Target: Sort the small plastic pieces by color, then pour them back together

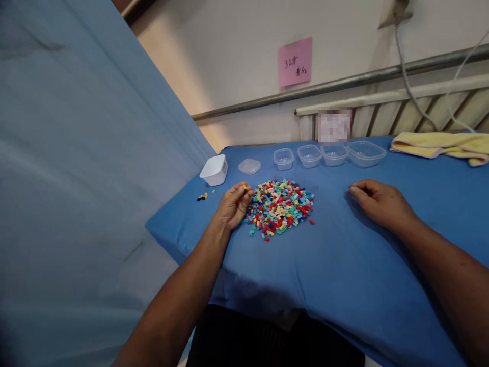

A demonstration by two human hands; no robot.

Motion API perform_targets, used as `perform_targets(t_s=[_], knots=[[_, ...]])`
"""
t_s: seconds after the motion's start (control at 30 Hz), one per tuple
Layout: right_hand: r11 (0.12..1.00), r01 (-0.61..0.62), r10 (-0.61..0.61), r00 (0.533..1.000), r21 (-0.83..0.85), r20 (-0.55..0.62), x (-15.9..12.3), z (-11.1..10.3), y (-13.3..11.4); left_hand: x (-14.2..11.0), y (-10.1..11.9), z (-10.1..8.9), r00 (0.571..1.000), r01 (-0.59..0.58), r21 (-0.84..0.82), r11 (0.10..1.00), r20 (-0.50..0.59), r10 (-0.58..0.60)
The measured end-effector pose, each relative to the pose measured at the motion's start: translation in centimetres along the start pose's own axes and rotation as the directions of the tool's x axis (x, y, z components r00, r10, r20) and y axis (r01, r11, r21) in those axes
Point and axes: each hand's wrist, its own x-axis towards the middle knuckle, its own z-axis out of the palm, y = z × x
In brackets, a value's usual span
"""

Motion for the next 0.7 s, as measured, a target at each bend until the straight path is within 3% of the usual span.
perform_targets(t_s=[0.7], knots=[[1.000, 0.005, -0.005, 1.000, -0.013, 0.003, -0.05, 0.20, 0.49, -0.09, -0.32, -0.49, 0.998, -0.064, 0.007, 0.998, -0.019, 0.064]])
